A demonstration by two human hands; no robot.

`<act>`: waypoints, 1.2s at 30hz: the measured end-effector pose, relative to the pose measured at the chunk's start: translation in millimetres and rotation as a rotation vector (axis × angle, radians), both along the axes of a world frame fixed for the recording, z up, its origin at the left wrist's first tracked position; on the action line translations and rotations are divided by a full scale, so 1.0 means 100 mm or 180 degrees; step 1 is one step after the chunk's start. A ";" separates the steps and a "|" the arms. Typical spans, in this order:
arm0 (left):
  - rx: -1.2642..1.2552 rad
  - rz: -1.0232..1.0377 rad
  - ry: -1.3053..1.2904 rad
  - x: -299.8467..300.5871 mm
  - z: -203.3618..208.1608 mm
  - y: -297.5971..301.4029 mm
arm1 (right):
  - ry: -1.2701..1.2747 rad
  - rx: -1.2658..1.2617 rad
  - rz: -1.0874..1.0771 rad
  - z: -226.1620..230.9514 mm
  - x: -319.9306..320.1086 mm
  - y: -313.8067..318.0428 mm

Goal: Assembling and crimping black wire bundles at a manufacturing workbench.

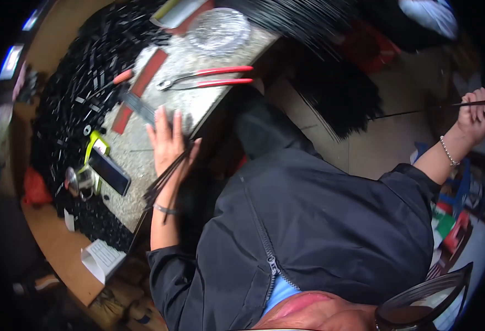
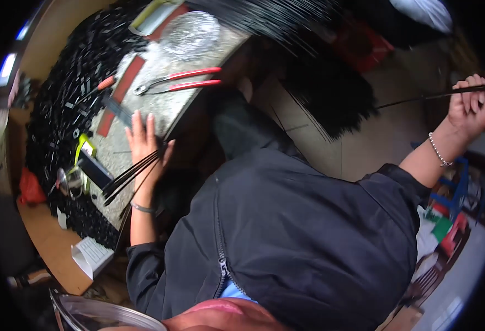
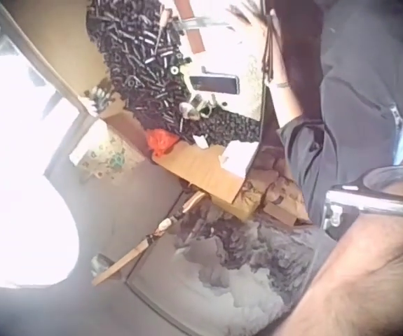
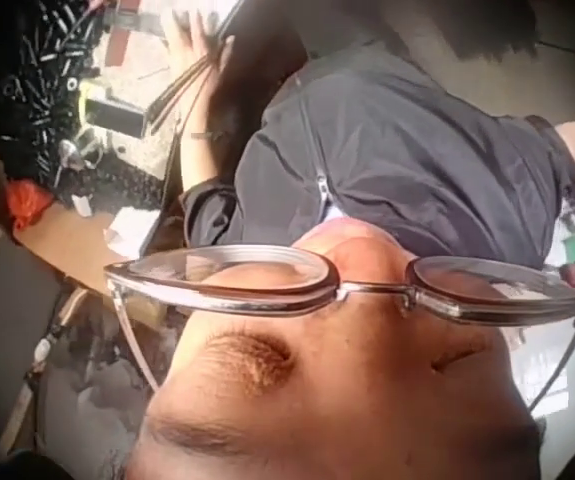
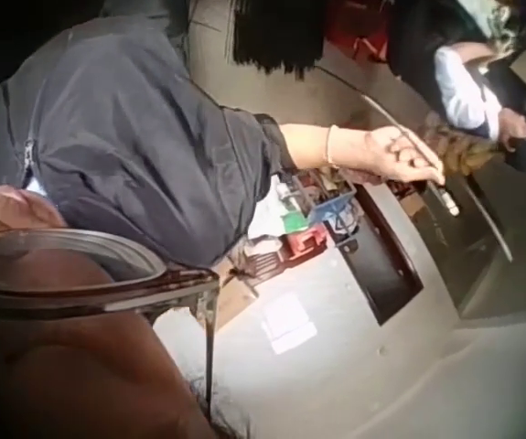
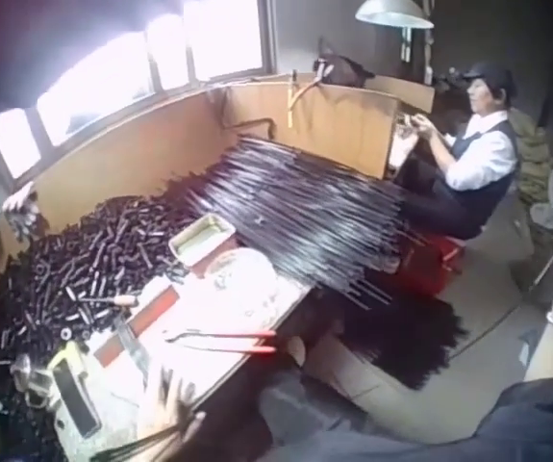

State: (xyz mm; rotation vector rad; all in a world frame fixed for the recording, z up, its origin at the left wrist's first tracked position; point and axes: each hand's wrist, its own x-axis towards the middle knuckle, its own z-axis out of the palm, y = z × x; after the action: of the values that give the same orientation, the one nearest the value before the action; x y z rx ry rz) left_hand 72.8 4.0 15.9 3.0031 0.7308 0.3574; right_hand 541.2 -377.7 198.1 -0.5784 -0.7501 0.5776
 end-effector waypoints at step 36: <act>-0.0085 -0.0047 0.0200 -0.06 0.11 -0.02 | -0.4057 -0.2425 -0.1460 -1.27 -1.05 2.89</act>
State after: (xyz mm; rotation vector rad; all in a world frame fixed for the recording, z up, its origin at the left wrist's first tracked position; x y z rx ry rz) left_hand 66.6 2.0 27.1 3.0053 0.7118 0.2519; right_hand 436.6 -88.6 70.9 -1.8510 -1.5225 -0.0409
